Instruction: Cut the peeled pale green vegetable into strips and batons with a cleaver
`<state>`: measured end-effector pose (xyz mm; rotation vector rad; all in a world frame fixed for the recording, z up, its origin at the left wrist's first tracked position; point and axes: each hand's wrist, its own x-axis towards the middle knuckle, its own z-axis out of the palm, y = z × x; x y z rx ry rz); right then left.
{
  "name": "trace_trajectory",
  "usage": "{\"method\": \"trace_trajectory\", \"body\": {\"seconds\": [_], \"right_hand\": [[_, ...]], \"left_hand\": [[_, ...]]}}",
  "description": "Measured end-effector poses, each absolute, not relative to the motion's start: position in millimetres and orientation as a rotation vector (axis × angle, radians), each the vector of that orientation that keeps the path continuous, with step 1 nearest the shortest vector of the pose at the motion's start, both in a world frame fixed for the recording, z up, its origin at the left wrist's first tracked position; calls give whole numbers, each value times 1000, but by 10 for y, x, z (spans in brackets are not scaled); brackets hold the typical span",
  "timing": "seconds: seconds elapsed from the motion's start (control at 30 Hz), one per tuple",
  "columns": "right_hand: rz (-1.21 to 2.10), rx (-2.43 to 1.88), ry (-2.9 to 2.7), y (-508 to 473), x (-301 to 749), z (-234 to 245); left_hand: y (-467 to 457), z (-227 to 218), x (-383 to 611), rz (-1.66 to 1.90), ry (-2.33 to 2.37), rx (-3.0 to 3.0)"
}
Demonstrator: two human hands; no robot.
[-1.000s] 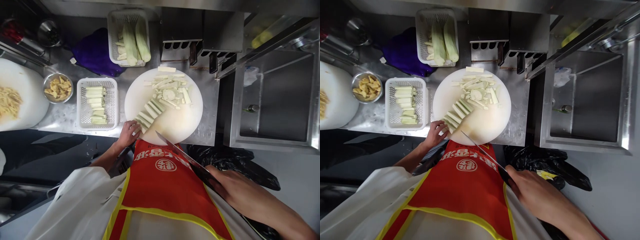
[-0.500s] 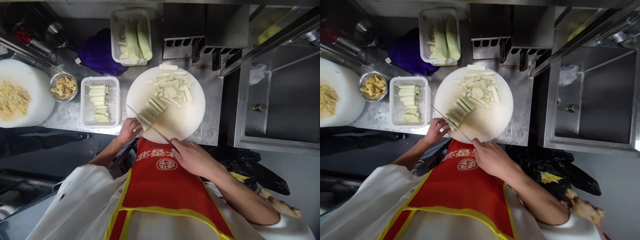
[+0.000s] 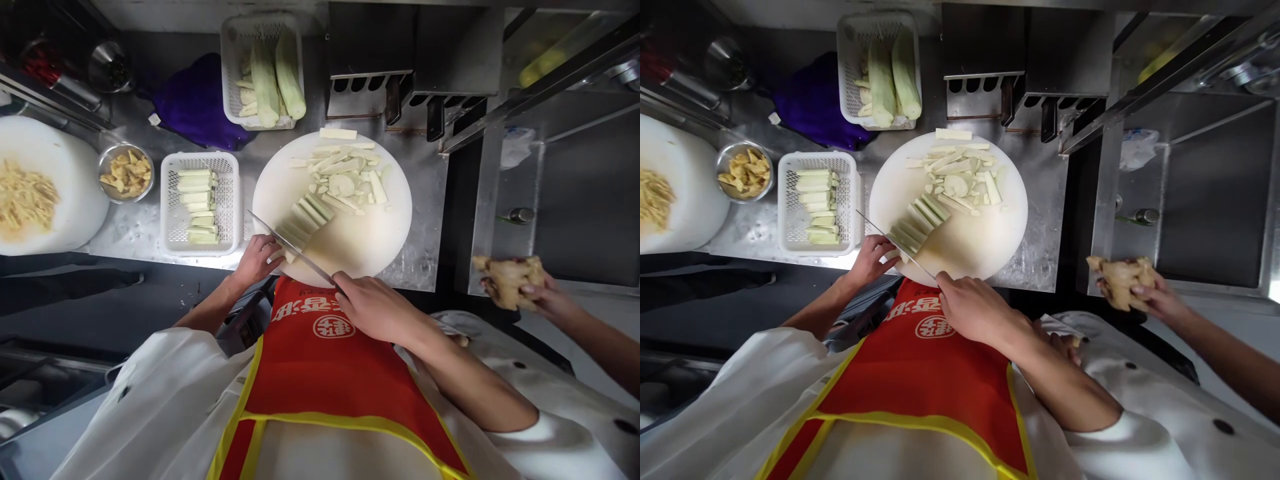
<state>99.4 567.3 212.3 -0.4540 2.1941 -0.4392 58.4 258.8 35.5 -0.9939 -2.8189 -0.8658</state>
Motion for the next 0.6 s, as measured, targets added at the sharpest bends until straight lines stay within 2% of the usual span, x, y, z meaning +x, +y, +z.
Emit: {"method": "trace_trajectory", "body": {"seconds": [0.33, 0.6], "right_hand": [[-433, -508, 2150, 5522, 808, 2155], [-534, -157, 2195, 5875, 757, 1754]], "left_hand": [[2576, 317, 586, -914, -2802, -986], [2565, 313, 572, -906, -2779, -1006]]}}
